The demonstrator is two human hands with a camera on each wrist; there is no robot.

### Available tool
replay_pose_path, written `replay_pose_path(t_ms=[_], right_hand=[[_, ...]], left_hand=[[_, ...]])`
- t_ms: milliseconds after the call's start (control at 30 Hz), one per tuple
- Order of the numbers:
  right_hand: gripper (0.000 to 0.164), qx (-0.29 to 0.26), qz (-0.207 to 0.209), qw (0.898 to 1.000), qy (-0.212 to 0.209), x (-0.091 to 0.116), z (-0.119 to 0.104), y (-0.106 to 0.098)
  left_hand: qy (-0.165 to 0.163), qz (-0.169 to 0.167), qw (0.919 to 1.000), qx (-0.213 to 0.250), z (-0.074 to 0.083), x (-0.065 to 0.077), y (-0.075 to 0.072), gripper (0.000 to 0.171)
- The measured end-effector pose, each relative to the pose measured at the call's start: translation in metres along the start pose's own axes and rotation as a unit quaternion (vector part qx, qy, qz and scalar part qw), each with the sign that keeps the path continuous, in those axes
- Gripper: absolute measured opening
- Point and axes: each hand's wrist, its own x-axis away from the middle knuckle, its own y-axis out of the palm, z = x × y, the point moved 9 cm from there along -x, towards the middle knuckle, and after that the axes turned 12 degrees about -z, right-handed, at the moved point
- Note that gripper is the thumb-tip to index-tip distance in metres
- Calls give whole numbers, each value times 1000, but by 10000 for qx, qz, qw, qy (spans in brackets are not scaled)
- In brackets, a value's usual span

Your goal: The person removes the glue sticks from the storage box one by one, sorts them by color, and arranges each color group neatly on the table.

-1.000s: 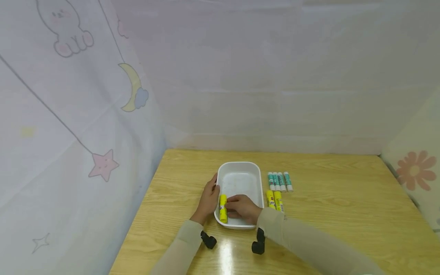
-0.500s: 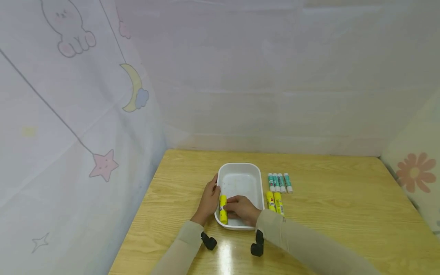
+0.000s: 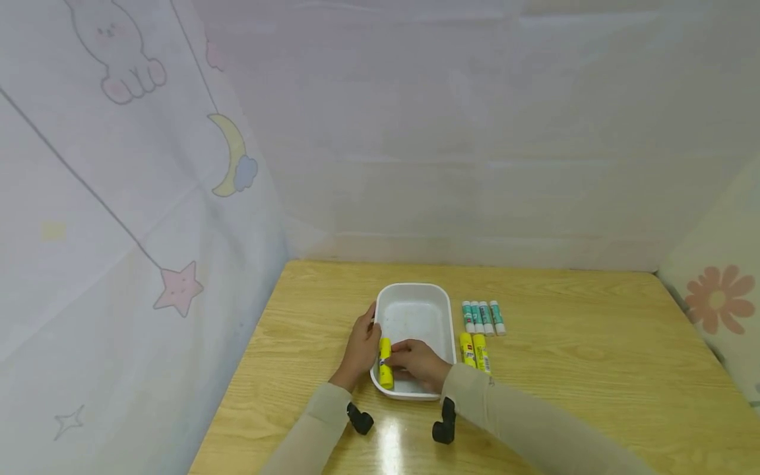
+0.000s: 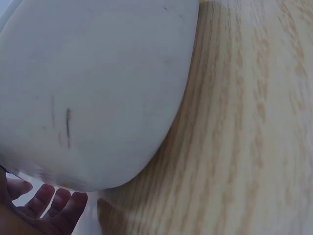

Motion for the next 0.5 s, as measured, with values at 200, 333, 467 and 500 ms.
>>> replay_pose_path(t_ms=[200,333,467,500], right_hand=[[42,87,-56,9999,-32,2,-4,0],[42,185,-48,9998,25,3,-10,-8],[44,66,21,9999,-88,7,-24,-22],[44,-2,41,9999,-159,8,-29,-26]], left_hand=[[29,-52,9999,-120,3,2,-1,53],[-96,-128,9998,-149,2,-2,-1,53],[-176,-124,9995,-231,0,-3,-3,53],[-197,-121,9994,-254,-1,-4,-3,53]])
